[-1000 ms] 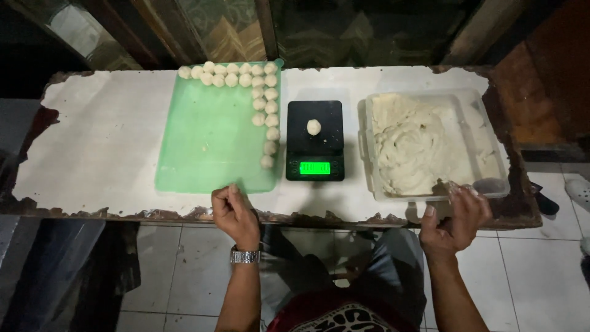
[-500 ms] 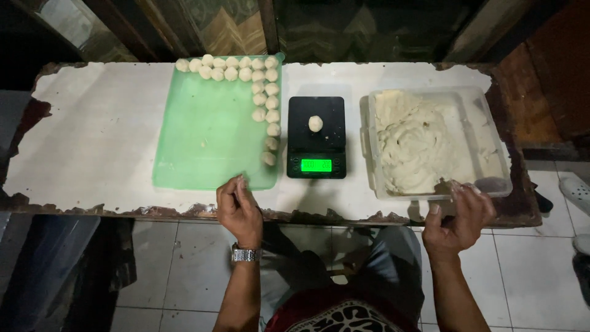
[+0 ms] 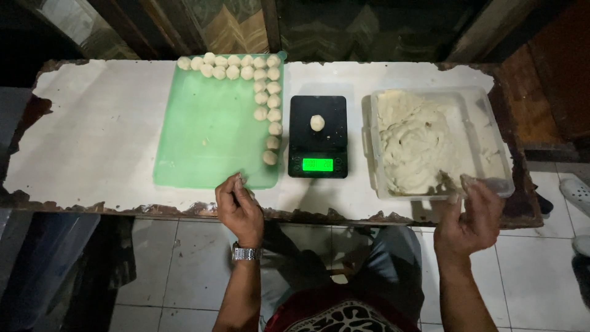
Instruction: Weighing and shaping small portions of dough into uniform balls and arranging them on a tray.
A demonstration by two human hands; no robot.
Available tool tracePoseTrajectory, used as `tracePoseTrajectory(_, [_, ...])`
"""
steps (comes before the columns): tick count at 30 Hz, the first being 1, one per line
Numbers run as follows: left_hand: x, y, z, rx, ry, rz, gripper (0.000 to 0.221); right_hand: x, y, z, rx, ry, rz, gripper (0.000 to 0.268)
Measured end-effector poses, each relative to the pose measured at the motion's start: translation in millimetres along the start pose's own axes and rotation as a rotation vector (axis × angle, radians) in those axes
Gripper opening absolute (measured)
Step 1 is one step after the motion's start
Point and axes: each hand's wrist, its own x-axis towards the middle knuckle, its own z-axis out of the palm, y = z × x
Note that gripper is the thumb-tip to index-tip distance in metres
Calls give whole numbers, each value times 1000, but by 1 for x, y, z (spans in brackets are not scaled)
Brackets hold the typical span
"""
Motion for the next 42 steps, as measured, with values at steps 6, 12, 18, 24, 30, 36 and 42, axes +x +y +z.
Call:
tracePoseTrajectory(6, [1, 0, 2, 6, 42, 9, 20, 60, -26, 37, 181, -352, 153, 36])
tracePoseTrajectory(12, [5, 4, -2, -130, 57, -13, 15, 106, -55, 135, 291, -757, 94, 45])
tracePoseTrajectory(18, [7, 10, -5, -178, 46, -66, 17, 105, -49, 198, 62, -1115, -45, 42])
tracePoseTrajectory(24, [4, -4, -5, -185, 62, -56, 18, 97, -38, 227, -44, -1156, -134, 25])
tracePoseTrajectory(30, [5, -6, -5, -195, 48, -26, 19, 103, -35, 236, 70, -1173, 39, 34])
tracePoseTrajectory(36, [6, 1, -10, -294, 6, -96, 21, 107, -37, 227, 286, -1055, 542, 25])
tracePoseTrajectory(42, [8, 82, -3, -562, -25, -618, 20, 104, -115, 149, 517, -997, 808, 37])
